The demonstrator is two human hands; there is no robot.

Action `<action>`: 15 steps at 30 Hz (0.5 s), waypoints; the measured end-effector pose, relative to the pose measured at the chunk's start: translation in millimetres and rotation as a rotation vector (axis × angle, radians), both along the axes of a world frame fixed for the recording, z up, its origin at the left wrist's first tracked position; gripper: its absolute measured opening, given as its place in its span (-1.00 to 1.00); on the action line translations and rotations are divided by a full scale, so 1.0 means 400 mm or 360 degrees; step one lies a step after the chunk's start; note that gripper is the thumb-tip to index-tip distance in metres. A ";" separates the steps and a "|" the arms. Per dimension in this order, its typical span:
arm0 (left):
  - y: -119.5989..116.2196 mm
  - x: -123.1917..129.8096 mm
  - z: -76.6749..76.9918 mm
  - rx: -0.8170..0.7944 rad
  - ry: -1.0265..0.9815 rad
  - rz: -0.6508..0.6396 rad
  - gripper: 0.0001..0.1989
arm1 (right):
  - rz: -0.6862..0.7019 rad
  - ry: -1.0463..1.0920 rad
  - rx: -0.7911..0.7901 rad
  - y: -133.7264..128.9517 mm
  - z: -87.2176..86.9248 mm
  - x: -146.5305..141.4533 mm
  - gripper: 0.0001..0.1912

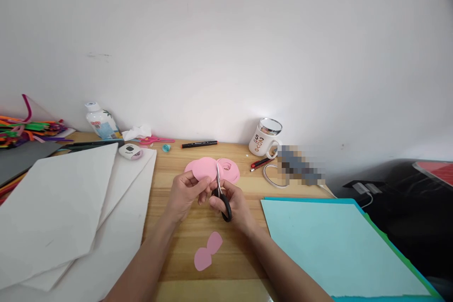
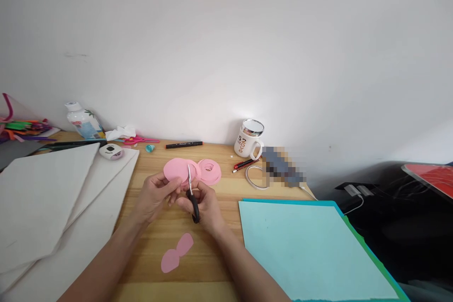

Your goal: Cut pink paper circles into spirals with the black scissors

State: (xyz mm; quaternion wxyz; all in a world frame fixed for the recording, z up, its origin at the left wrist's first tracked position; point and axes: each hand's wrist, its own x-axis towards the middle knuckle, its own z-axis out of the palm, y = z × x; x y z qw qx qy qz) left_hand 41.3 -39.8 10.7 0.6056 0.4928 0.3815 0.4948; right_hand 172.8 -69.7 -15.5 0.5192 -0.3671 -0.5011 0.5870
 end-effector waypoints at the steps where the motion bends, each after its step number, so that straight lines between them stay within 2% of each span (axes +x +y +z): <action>1: 0.000 0.000 -0.001 0.0000 0.0005 -0.0001 -0.81 | -0.0004 -0.0005 0.0003 0.000 -0.001 0.000 -0.55; 15: 0.002 -0.004 -0.001 0.0000 -0.0035 0.0036 -0.80 | -0.0012 -0.0068 0.0013 0.000 0.000 0.001 -0.53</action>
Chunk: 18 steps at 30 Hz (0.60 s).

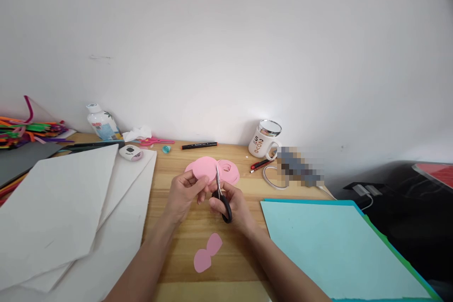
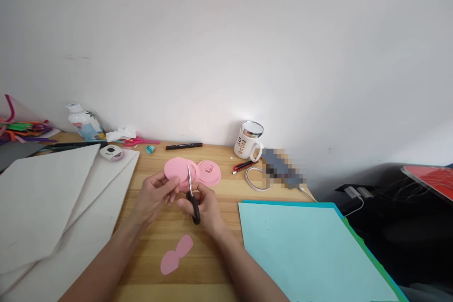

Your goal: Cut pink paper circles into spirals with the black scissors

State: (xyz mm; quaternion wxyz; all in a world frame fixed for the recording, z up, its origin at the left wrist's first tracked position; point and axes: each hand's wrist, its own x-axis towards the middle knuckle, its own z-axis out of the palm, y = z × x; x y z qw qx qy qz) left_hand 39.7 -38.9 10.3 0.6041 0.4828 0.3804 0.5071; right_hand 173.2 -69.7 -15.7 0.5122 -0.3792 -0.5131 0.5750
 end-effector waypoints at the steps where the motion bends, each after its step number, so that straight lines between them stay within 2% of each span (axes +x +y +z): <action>1: 0.000 0.000 0.000 -0.0003 -0.0004 0.0006 -0.79 | -0.0001 0.0008 -0.0009 0.000 -0.001 0.000 -0.53; 11: -0.002 0.004 -0.006 -0.0013 0.0024 -0.0010 -0.73 | 0.0033 0.0028 -0.0005 -0.005 -0.010 -0.020 -0.57; 18: -0.005 0.005 -0.001 -0.0085 0.0055 -0.0007 -0.80 | -0.0017 0.0043 0.0049 0.000 -0.015 -0.017 -0.56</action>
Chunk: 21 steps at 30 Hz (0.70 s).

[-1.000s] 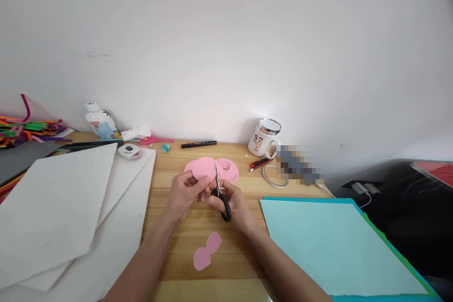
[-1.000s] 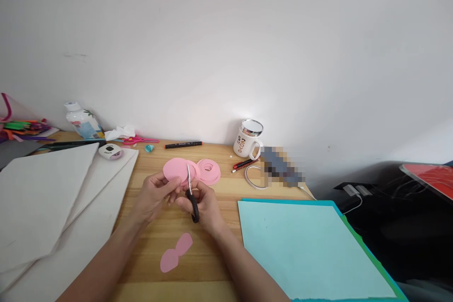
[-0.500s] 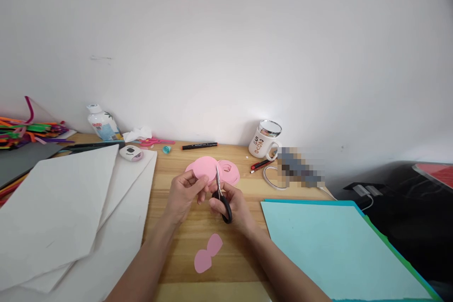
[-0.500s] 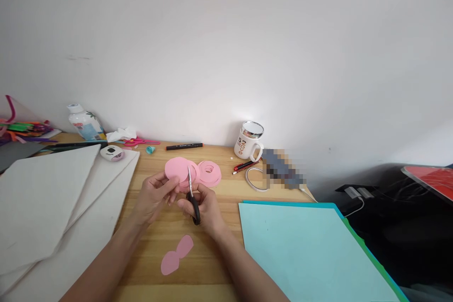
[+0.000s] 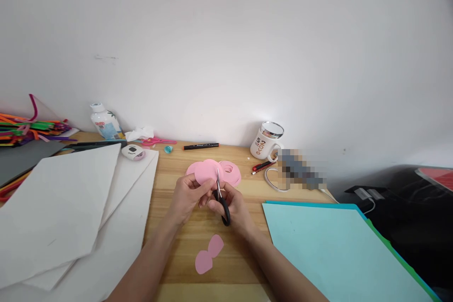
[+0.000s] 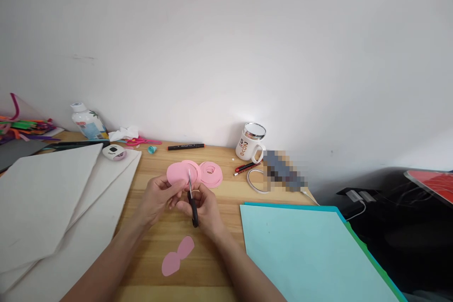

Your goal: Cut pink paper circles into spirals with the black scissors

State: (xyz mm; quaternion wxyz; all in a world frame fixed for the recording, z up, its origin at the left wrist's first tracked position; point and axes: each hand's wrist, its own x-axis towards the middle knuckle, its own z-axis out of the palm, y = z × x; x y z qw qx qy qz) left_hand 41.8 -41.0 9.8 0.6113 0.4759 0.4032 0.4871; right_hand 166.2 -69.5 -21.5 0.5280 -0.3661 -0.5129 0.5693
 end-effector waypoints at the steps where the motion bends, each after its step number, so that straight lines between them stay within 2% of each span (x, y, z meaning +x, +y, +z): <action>1: -0.001 0.001 0.003 -0.0009 0.0002 -0.0001 -0.81 | 0.0002 0.0003 0.0008 0.000 -0.001 0.001 -0.55; 12: -0.001 0.001 0.006 0.0009 0.0032 0.0034 -0.78 | 0.0068 0.0007 0.0133 -0.005 0.024 -0.004 -0.60; 21: 0.000 -0.004 0.005 0.0018 -0.0002 0.0030 -0.78 | 0.0015 -0.0081 0.0086 -0.003 0.000 0.005 -0.60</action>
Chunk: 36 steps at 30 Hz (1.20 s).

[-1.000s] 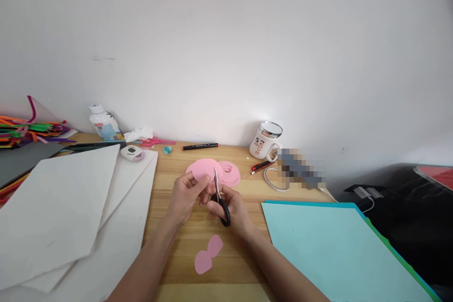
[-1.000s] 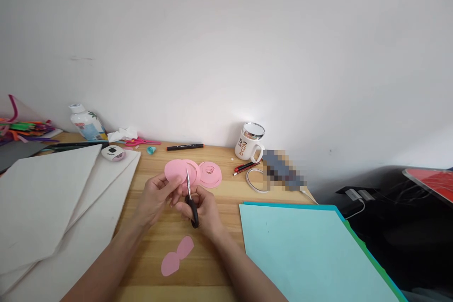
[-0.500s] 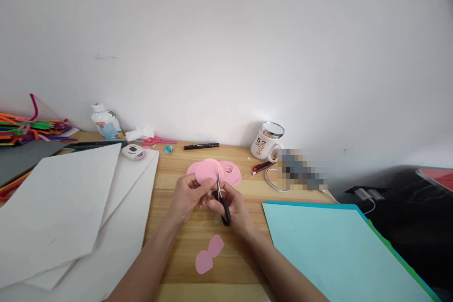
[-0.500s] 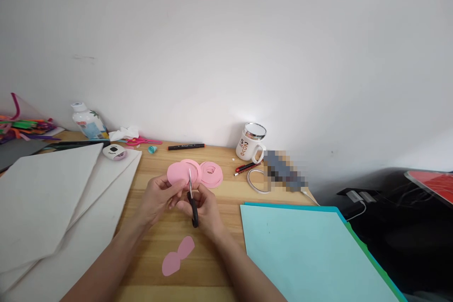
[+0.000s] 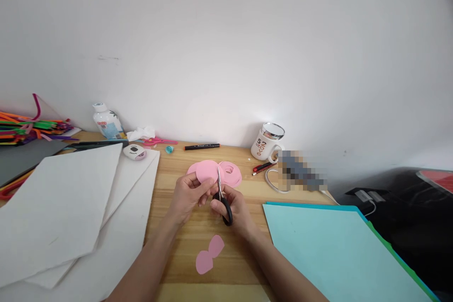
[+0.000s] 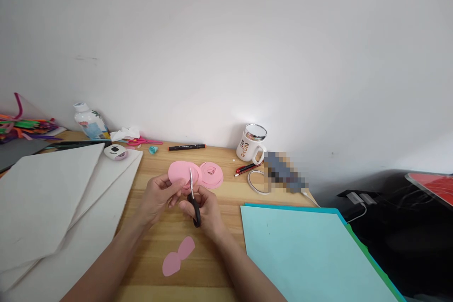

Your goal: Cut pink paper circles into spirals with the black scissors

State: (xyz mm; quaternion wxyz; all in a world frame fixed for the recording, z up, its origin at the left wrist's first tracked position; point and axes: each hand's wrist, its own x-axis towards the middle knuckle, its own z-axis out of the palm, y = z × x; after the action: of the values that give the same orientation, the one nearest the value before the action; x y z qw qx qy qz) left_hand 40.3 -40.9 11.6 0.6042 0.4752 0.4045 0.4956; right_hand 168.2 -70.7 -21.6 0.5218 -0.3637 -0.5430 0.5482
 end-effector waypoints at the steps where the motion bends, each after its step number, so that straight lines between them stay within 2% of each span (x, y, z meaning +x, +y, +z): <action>1: 0.000 0.000 0.000 -0.0001 -0.0009 0.0001 -0.78 | -0.0007 -0.0005 -0.0007 0.000 -0.001 0.000 -0.60; 12: 0.007 -0.005 -0.012 0.0061 -0.0088 0.0056 -0.79 | -0.0034 0.0003 -0.0087 -0.001 -0.001 -0.001 -0.60; 19: 0.002 0.000 -0.005 0.0030 -0.0098 -0.0069 -0.78 | 0.0049 0.0078 -0.0103 -0.004 0.005 -0.005 -0.61; 28: 0.005 -0.001 -0.019 -0.0006 0.0038 -0.0118 -0.80 | 0.0087 0.0191 -0.0040 0.003 0.010 -0.008 -0.63; 36: 0.001 0.002 -0.006 -0.0021 0.0101 -0.0066 -0.79 | 0.0142 0.0226 -0.0028 0.000 0.021 -0.010 -0.63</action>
State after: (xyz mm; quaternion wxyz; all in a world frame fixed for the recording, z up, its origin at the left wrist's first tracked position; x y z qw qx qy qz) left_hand 41.1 -40.6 9.2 0.6042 0.4951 0.4167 0.4648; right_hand 164.1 -70.5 -13.2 0.5309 -0.3041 -0.5153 0.6001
